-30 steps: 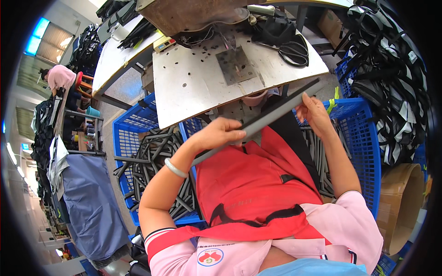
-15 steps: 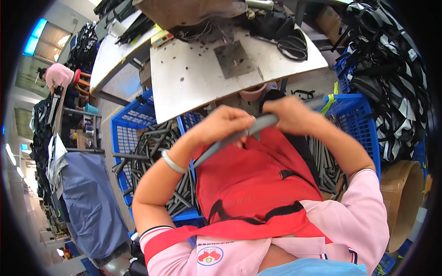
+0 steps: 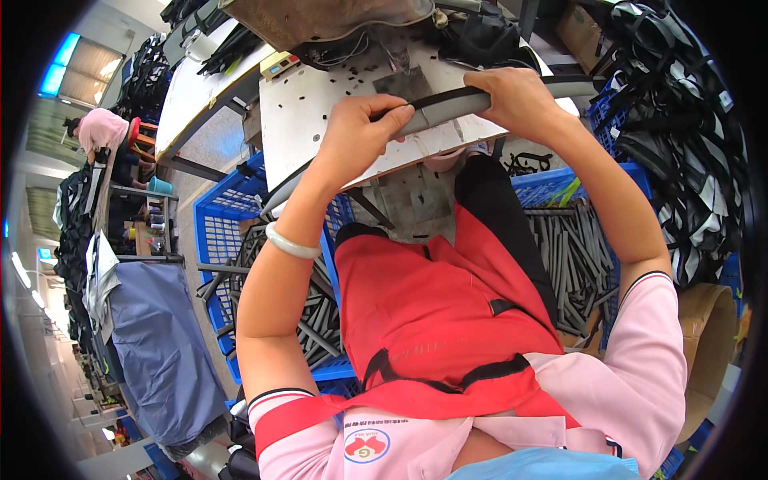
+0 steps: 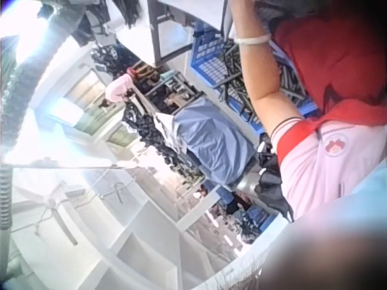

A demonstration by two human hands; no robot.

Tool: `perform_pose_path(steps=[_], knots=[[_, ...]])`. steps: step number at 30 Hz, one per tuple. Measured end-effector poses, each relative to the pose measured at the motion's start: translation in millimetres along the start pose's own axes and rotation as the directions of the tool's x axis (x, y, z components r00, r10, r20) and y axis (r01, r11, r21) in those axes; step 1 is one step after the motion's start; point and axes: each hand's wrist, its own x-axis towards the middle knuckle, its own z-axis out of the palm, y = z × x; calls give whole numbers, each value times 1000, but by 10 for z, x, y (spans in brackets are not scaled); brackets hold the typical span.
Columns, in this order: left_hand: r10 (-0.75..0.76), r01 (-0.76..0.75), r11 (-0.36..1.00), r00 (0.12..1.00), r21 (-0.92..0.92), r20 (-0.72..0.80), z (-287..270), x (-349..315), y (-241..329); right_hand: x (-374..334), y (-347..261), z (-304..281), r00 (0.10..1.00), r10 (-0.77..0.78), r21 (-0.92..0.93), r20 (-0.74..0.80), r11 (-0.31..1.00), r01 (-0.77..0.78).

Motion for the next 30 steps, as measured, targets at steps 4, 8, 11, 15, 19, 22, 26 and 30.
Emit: perform_pose_path(steps=[4, 8, 11, 15, 19, 22, 26, 30], knots=[[-61, 61, 998, 998, -5, 2, -70, 200, -40, 136, 55, 60, 999, 34, 11, -35, 999, -34], [-45, 45, 999, 999, 11, -6, -109, 326, -73, 276, 101, 78, 989, 121, -7, 90, 993, -121], [-71, 71, 997, 998, 15, -1, -123, 369, -88, 310, 142, 124, 992, 98, 3, 78, 995, -98], [-57, 56, 998, 998, 29, 22, -139, 410, -93, 325, 149, 108, 992, 114, 25, 63, 993, -115], [-43, 43, 999, 999, 1, -22, -141, 427, -95, 350, 173, 140, 996, 87, 28, 23, 996, -88], [-42, 43, 999, 999, 16, -26, -190, 548, -136, 472, 203, 112, 994, 104, 43, 46, 993, -106], [-77, 74, 996, 996, -47, -44, -215, 697, -234, 647, 378, 233, 994, 105, -7, 34, 994, -105], [109, -102, 994, 971, 43, -214, -340, 524, -251, 324, 522, 164, 960, 278, 135, -40, 953, -270]])
